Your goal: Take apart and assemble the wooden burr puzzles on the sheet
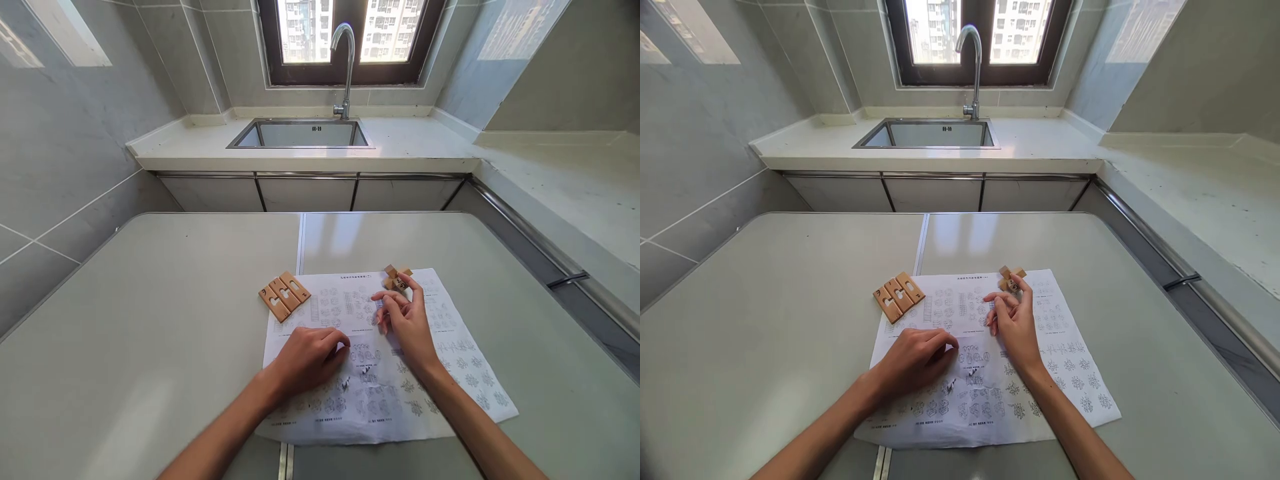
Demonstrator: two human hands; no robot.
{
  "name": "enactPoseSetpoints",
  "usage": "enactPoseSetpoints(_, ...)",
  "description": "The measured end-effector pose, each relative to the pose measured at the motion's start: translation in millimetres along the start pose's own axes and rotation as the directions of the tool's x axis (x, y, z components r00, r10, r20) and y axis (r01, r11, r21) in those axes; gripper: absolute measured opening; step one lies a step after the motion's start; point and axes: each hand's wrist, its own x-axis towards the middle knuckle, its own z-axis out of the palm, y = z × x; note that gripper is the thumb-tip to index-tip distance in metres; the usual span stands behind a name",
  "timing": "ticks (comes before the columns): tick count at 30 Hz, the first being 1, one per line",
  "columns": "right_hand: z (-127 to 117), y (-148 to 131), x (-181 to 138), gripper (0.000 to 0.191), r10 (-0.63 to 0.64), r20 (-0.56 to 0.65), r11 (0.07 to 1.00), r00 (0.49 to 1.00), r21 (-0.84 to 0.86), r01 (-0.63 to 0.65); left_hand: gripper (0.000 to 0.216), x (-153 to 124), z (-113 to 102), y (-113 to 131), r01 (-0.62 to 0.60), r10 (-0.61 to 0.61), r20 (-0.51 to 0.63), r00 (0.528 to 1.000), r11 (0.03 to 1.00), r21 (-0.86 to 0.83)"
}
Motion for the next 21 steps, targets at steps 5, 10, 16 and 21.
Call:
enactPoseSetpoints(5,-1.6,-0.7,1.2,0.062,0.019,-0.006,1.0,1.0,0.013,-0.019,0.011,0.1,-0.6,0.5,0.0,0.0,0.002,1.0,1.0,0.001)
enactPoseSetpoints(10,-5.0,-3.6,4.9,0.061,0.074,-0.031,0.994,0.997,0.08,-0.071,0.012,-0.4,-0.4,0.4,-0.001,0.001,0.001,1.0,1.0,-0.001)
enactPoseSetpoints(16,-9.4,-5.6,10.1,0.053,0.134,-0.066,0.979,0.989,0.162,-0.122,0.011,-0.9,-0.2,0.3,0.002,-0.002,0.005,1.0,1.0,-0.008)
enactPoseSetpoints(21,-8.0,-6.7,9.0,0.026,0.095,-0.03,0.981,0.995,0.175,-0.088,0.011,-0.4,-3.5,2.0,0.029,-0.028,0.014,0.999,0.998,-0.052)
